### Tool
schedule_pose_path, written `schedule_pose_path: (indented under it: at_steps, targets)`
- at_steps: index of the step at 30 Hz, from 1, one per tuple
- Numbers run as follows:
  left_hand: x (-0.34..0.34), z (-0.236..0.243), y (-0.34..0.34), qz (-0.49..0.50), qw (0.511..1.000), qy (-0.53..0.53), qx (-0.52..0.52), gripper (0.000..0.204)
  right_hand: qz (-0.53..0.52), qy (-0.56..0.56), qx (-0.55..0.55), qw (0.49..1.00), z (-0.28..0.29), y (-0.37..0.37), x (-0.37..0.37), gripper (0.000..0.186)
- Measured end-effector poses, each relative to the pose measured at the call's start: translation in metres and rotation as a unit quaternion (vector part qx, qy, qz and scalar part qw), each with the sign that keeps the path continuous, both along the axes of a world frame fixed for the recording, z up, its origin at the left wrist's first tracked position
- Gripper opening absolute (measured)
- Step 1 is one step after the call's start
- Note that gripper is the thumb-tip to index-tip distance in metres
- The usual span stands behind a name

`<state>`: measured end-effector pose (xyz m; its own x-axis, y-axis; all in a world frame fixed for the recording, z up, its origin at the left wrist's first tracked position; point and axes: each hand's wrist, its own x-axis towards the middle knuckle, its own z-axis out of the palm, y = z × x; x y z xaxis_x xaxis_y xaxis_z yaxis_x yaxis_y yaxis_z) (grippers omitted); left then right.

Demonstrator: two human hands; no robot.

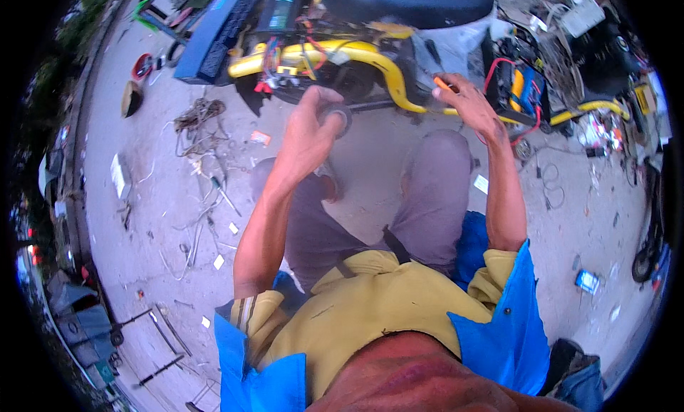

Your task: The person works on the wiring under the seat of a yellow scooter, using pliers to cut and strip wires and connecting them. They then walk through the workshop and ascend a spiral staircase.

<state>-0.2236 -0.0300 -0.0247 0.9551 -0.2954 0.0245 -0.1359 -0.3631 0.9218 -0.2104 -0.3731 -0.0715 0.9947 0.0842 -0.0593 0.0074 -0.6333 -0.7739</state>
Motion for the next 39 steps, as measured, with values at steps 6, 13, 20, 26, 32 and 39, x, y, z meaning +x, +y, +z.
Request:
schedule_pose_path:
  at_steps: [6,13,20,26,32,39]
  targets:
    - [0.039,-0.086,-0.102,-0.101,0.992,0.068,0.027,0.033,-0.213,-0.048,-0.219,0.951,-0.106,-0.066,0.078,0.068]
    - [0.13,-0.108,-0.222,-0.098,0.956,-0.188,0.202,0.024,-0.212,-0.132,-0.301,0.921,-0.137,-0.082,0.182,0.07]
    - [0.177,-0.171,-0.249,-0.079,0.897,-0.256,0.352,0.037,-0.103,-0.259,-0.13,0.952,-0.051,-0.034,0.106,0.032]
    - [0.128,-0.176,-0.216,-0.006,0.878,-0.426,0.219,0.028,0.047,-0.363,-0.013,0.931,0.033,0.095,0.05,0.024]
    - [0.107,-0.14,-0.191,-0.032,0.872,-0.4,0.28,0.024,-0.011,-0.343,0.025,0.939,0.019,0.181,0.068,0.032]
    - [0.134,-0.178,-0.197,-0.011,0.853,-0.399,0.337,0.02,-0.03,-0.31,-0.072,0.948,0.0,0.212,0.096,0.048]
